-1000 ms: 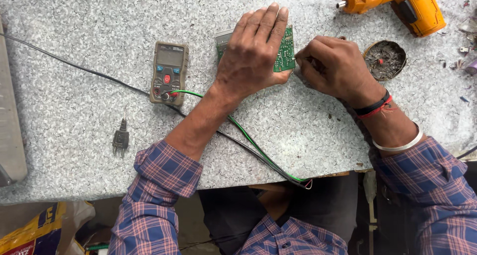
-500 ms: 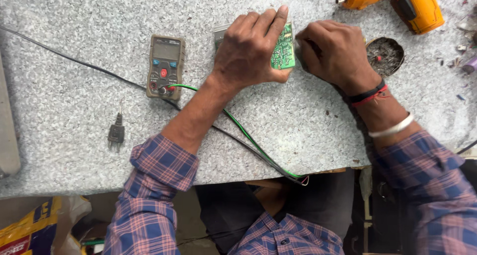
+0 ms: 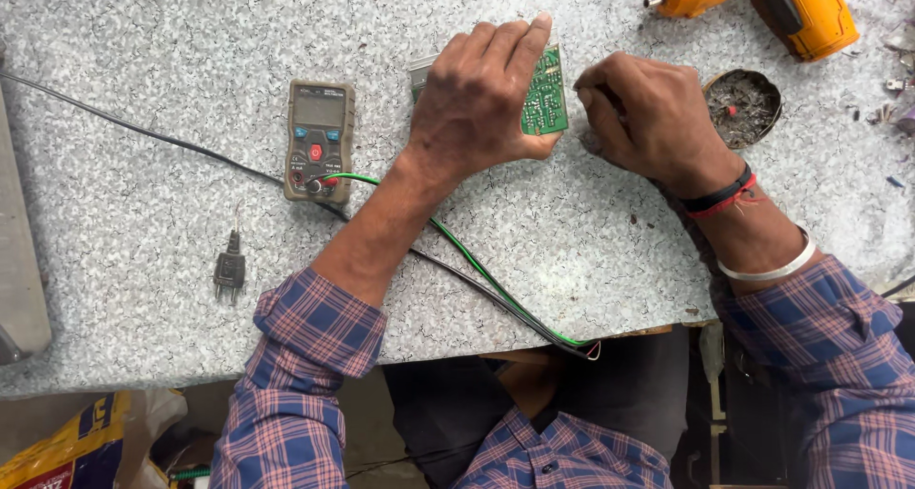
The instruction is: The person holds a green circuit board on a workbench and uses a yellow-handled screwdriver to work on its components while a multimeter with test leads stays connected nearby. They reposition and turn the board several times to reach different areas and continue working on it by hand.
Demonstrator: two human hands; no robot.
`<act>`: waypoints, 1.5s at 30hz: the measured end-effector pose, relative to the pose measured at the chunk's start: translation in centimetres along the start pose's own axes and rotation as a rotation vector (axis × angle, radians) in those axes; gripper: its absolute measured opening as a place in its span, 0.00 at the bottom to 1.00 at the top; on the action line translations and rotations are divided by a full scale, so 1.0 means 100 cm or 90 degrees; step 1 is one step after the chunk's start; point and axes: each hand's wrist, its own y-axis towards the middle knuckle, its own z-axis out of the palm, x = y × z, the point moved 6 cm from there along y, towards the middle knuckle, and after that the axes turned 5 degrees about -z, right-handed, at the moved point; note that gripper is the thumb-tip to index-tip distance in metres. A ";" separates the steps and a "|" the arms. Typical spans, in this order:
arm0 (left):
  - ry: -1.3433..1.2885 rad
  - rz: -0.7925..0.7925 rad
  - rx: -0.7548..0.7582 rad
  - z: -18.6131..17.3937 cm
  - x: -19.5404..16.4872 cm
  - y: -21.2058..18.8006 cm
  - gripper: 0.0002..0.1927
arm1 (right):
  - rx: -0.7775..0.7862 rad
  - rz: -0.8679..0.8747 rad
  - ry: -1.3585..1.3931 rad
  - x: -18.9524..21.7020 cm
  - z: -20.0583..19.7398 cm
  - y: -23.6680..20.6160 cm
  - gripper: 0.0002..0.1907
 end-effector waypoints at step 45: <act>0.042 0.004 0.008 0.002 -0.018 0.007 0.52 | 0.008 -0.016 -0.072 0.015 -0.012 0.001 0.01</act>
